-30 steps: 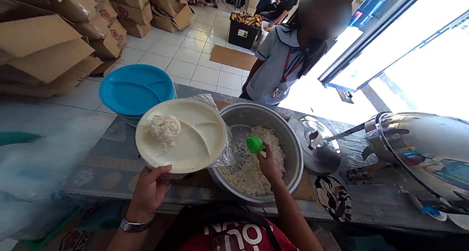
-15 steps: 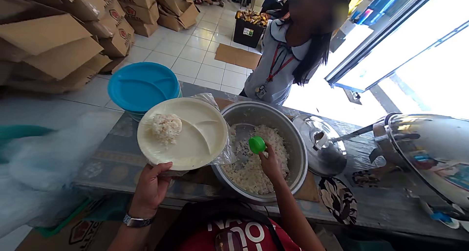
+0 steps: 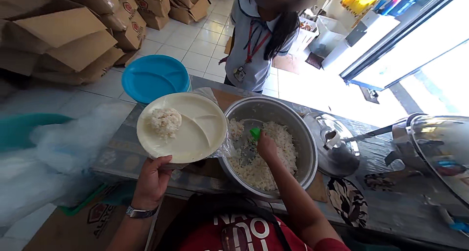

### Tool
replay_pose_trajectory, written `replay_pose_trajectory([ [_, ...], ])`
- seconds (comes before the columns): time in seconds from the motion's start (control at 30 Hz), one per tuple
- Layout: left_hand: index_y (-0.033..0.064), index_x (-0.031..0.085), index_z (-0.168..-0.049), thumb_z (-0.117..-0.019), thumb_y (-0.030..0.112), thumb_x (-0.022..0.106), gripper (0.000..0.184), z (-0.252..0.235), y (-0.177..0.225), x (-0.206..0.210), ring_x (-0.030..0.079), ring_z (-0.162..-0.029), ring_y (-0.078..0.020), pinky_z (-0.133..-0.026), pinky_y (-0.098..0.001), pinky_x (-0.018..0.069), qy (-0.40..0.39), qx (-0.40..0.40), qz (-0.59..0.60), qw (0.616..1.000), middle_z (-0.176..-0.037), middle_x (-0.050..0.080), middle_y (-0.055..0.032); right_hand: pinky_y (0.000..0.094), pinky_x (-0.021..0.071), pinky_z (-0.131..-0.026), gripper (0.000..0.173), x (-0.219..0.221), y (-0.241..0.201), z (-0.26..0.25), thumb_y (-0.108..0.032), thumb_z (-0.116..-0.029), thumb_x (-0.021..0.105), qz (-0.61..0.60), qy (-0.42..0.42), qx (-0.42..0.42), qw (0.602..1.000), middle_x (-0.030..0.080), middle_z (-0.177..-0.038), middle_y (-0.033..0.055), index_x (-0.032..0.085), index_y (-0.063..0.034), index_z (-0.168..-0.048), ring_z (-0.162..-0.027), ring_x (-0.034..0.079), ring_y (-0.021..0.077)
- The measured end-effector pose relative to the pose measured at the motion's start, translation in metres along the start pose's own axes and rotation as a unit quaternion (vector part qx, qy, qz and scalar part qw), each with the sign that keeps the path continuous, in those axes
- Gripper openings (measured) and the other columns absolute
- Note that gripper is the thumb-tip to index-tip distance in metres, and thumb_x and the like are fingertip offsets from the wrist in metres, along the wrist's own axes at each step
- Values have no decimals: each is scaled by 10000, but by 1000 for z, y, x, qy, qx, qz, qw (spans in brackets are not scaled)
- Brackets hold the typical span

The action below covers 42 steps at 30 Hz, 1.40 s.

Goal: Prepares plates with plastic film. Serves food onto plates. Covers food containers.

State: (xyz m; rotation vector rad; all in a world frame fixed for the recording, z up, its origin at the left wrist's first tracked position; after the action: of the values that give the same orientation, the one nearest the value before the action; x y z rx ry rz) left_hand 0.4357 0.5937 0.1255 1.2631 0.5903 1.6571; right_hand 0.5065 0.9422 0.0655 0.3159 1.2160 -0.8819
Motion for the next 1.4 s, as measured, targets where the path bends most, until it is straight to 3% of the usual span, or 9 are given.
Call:
replay_pose_trajectory([
  [0.1,58,478,-1178,-945,-68,423,270,1,2,-3,727,-827,-131,-708,-301,633,9,5,7,1000,-975,700,-56,562,512,-1016,553,14,-12,2,-51,-1051,434,36,-40,11,999,493,-1471,287,282,6,-1580,-1251,605,438],
  [0.27,61,474,-1175,-952,-63,420,261,4,1,-8,727,-816,-127,-712,-299,634,12,11,12,1000,-957,703,-52,591,513,-995,551,24,-31,49,-55,-1003,524,44,-171,-50,983,607,-1317,290,342,15,-1518,-1210,628,442],
  [0.43,114,525,-1153,-985,-41,388,267,8,1,-10,722,-842,-102,-745,-278,619,-1,19,2,1000,-971,719,-12,609,488,-1025,527,37,-33,33,-78,-1045,505,-26,-146,-135,980,602,-1343,293,377,-43,-1554,-1222,614,457],
  [0.57,118,526,-1186,-972,-23,422,277,5,0,-11,720,-892,-119,-772,-294,619,-19,16,-3,1000,-1041,710,-31,629,497,-1001,536,46,-21,27,-63,-1027,555,42,-166,-225,959,610,-1336,275,417,-67,-1545,-1178,633,466],
  [0.73,111,526,-1195,-976,-25,424,278,7,-1,-6,716,-937,-132,-813,-309,616,-15,9,-7,1000,-1074,702,-37,639,520,-944,511,39,-20,29,-57,-1011,568,22,-173,-169,970,672,-1188,291,450,-51,-1508,-1111,662,475],
  [0.87,115,527,-1201,-970,-30,427,290,6,1,-8,717,-936,-121,-811,-303,616,-19,13,-12,1000,-1067,707,-37,613,515,-970,504,33,-41,60,-80,-1021,549,26,-177,-161,971,635,-1258,285,426,-28,-1506,-1158,643,457],
  [1.0,112,520,-1206,-973,-32,442,285,4,-1,-8,713,-950,-126,-831,-310,613,-13,16,-8,1000,-1080,699,-37,604,508,-972,452,34,-45,68,-96,-1025,523,61,-214,-158,962,654,-1224,274,453,-3,-1462,-1163,643,444],
  [1.23,121,523,-1205,-969,-25,441,290,3,1,-3,713,-956,-121,-823,-303,613,-24,24,-5,999,-1086,702,-29,615,474,-1025,506,47,-16,60,-127,-1057,504,78,-249,-209,942,633,-1273,296,392,-29,-1540,-1206,618,463],
  [1.4,111,539,-1174,-959,-46,434,286,6,1,-1,721,-917,-119,-802,-299,618,-20,33,4,999,-1051,712,-32,601,480,-1009,375,37,-12,81,-165,-1043,538,56,-287,-197,936,643,-1241,280,555,21,-1368,-1184,626,430],
])
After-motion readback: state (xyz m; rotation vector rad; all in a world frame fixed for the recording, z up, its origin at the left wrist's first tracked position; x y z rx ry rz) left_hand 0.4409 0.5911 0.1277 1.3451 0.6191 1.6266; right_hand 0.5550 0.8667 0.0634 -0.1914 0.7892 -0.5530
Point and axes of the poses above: each hand's wrist, its own z-axis away from the middle knuckle, its own x-axis out of the palm, y = z × x, the point moved 1 cm from there along -z, towards the middle knuckle
